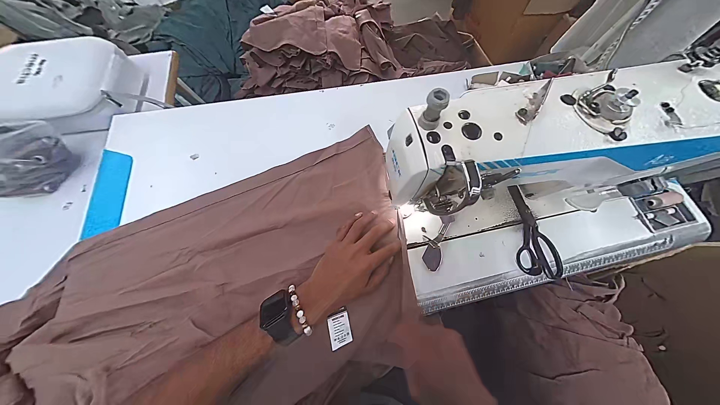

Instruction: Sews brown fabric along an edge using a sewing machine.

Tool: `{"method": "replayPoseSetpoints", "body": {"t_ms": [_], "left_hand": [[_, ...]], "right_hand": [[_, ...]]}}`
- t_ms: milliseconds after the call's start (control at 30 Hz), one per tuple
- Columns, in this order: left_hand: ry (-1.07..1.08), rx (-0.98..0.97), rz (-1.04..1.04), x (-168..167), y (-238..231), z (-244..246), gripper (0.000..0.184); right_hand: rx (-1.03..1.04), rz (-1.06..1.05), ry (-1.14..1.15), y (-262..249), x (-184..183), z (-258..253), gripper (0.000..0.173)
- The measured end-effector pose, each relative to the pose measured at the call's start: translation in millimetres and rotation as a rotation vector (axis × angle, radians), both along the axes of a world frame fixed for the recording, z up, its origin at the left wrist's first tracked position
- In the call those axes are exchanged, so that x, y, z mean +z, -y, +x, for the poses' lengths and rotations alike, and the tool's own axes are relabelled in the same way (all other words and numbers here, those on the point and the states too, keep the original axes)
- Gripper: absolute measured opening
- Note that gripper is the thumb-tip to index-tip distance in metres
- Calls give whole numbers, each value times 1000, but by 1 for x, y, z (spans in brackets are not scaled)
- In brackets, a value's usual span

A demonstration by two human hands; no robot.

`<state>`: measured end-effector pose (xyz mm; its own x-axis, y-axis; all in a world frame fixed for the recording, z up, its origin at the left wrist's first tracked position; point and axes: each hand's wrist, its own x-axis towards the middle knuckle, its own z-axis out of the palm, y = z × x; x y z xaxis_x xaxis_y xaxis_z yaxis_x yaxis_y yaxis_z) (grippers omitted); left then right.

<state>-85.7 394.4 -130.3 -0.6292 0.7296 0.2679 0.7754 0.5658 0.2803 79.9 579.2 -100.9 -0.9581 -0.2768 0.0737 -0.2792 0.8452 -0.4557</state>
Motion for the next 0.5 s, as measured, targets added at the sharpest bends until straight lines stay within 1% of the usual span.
{"method": "replayPoseSetpoints", "body": {"t_ms": [67, 100, 133, 167, 200, 233, 267, 300, 333, 400, 433, 500], "left_hand": [[-30, -22, 19, 0, -3, -2, 32], [-28, -35, 20, 0, -2, -2, 32], [-18, -52, 15, 2, -1, -4, 32], [-5, -74, 6, 4, 1, -7, 32], [4, -95, 1, 5, 3, -8, 32], [6, -112, -1, 5, 4, -9, 32], [-6, -120, -1, 5, 4, -9, 32], [-23, -117, 4, 4, 3, -10, 32], [-34, -106, 8, 3, 3, -7, 32], [-40, -75, 9, 2, 1, -3, 32], [-35, -52, 16, 2, 0, -1, 32], [-28, 0, 56, 3, -3, 0, 29]], "right_hand": [[228, 46, 142, 15, -11, 15, 10], [272, 6, 215, 16, -10, 15, 9], [238, -74, 223, 15, -5, 8, 10], [109, -143, 130, 13, 1, -3, 15], [-73, -165, 13, 10, 7, -18, 21], [-256, -122, -86, 3, 12, -37, 27], [-408, -9, -141, -7, 15, -57, 33], [-531, 121, -142, -20, 15, -75, 38], [-625, 205, -103, -30, 14, -86, 38], [-715, 232, -109, -36, 13, -94, 30], [-695, 174, -138, -32, 12, -93, 27], [-613, 12, -125, -14, 7, -88, 26]]}}
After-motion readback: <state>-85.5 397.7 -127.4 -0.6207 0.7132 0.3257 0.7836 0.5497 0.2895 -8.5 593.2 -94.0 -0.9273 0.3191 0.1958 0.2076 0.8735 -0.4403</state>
